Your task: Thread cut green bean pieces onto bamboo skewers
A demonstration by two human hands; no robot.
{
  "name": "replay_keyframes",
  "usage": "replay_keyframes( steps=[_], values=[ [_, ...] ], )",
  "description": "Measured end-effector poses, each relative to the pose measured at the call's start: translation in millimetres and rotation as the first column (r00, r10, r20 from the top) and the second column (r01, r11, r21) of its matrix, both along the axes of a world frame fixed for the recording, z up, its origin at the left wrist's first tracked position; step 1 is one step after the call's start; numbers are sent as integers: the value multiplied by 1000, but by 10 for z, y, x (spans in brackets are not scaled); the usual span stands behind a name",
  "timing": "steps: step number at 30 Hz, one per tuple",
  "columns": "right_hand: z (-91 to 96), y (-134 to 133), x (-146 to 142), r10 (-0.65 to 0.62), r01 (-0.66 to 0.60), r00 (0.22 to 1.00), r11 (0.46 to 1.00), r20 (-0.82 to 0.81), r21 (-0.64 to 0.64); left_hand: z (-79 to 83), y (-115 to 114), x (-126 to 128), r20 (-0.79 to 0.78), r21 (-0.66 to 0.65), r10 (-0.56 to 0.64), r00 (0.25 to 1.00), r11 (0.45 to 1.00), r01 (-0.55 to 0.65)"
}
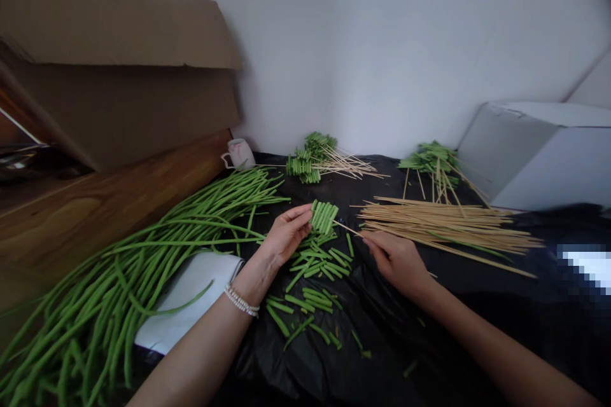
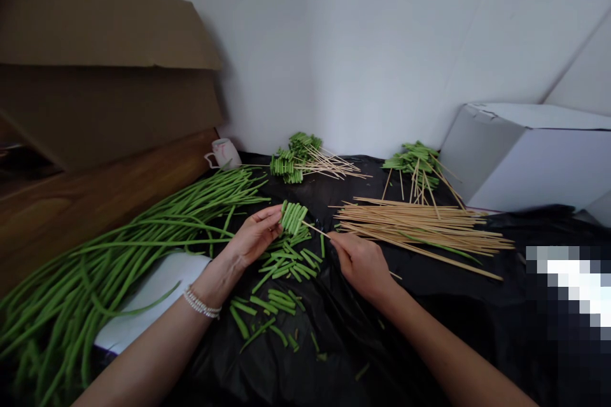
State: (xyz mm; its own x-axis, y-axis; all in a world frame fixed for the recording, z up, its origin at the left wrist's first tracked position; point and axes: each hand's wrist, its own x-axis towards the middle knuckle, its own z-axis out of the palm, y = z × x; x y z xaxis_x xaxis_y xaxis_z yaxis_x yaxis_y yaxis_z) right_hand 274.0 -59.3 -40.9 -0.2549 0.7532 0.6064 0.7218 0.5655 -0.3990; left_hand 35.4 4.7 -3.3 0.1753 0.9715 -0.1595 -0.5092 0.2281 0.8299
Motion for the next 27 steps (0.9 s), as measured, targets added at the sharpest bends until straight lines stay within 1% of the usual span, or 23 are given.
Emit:
replay_keyframes(
  steps=[12,19,27],
  values=[
    [12,-9,-11,13,-12,1000,1000,19,-12,-18,5,-9,-65,55,2,998,998,2],
    [6,-23,-24,12,-12,999,1000,51,4,-26,-8,1,-136,77,40,990,997,-29],
    [-2,-17,-26,18,-19,999,1000,42,16,-40,7,-19,-72,3,5,997,1000,-5]
  ],
)
